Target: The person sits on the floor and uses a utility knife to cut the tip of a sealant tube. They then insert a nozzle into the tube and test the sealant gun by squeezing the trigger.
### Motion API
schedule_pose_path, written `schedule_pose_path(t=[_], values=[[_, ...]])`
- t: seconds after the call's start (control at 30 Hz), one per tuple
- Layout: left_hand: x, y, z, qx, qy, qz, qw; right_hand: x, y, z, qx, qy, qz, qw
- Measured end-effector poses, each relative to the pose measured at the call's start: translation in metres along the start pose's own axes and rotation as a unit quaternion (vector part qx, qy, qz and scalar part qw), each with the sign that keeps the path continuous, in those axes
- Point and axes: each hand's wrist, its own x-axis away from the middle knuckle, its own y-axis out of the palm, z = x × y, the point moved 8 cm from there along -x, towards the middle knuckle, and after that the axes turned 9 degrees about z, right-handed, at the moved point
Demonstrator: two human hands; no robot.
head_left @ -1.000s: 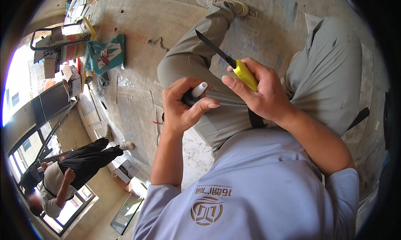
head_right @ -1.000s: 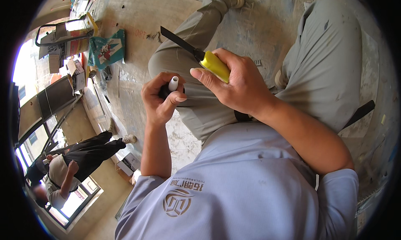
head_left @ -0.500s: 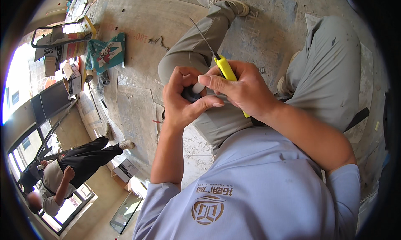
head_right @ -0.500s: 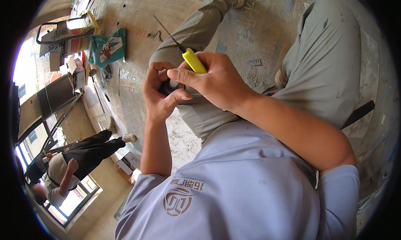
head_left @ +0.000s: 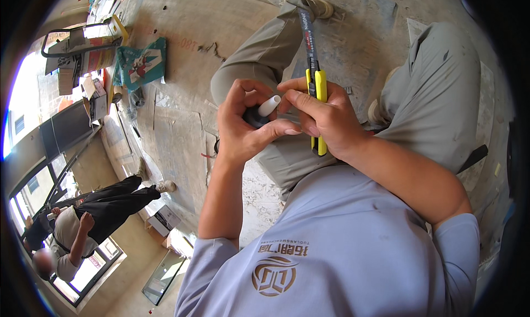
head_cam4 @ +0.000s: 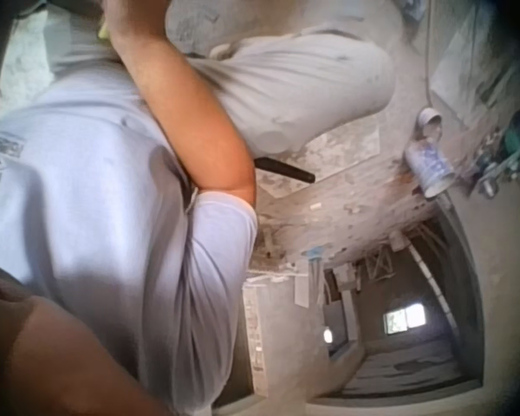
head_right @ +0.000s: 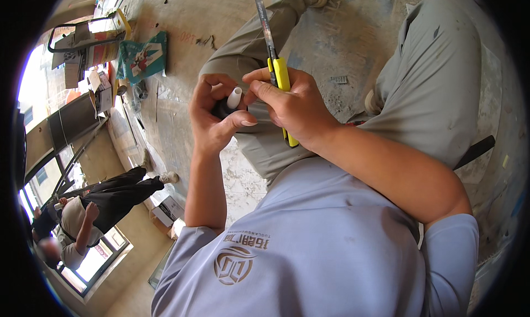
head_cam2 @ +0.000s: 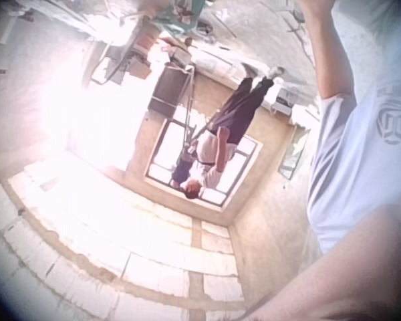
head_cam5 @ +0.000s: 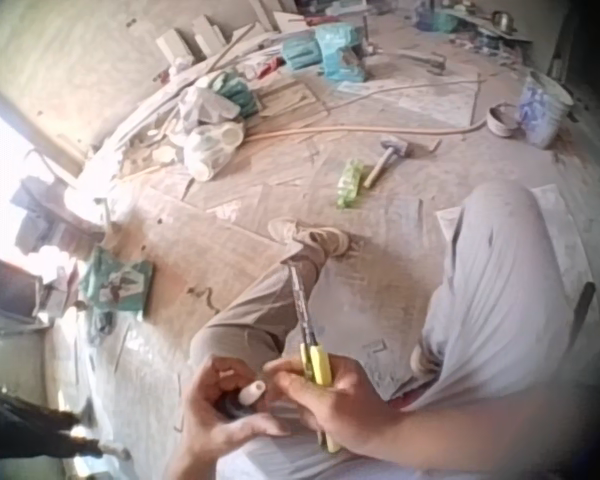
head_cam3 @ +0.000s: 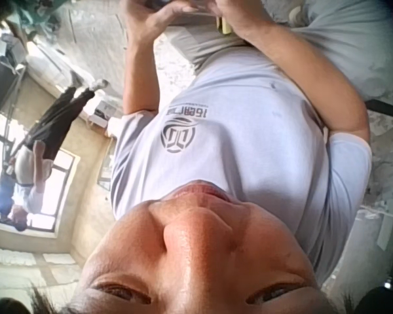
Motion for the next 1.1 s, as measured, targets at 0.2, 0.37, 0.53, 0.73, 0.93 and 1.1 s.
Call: schedule_pose_path(t=[0.2, 0.37, 0.53, 0.73, 0.93, 1.1], values=[[-0.006, 0.002, 0.002, 0.006, 0.04, -0.011, 0.999, 0.007, 0.012, -0.01, 0.054, -0.084, -0.047, 0.994], [-0.007, 0.0, 0.006, -0.033, 0.05, -0.027, 0.998, 0.003, 0.016, -0.011, 0.085, -0.174, -0.037, 0.98], [-0.005, 0.003, 0.011, -0.044, 0.044, -0.033, 0.998, 0.004, 0.015, -0.007, 0.098, -0.182, -0.029, 0.978], [-0.005, 0.007, 0.024, -0.071, 0.062, -0.052, 0.994, 0.007, 0.014, -0.011, 0.192, -0.234, -0.025, 0.953], [0.006, 0.004, 0.035, -0.16, 0.086, -0.082, 0.98, 0.018, 0.019, -0.021, 0.216, -0.336, -0.016, 0.917], [0.021, -0.004, 0.05, -0.162, 0.13, -0.048, 0.977, 0.033, 0.03, -0.026, 0.279, -0.35, -0.066, 0.892]])
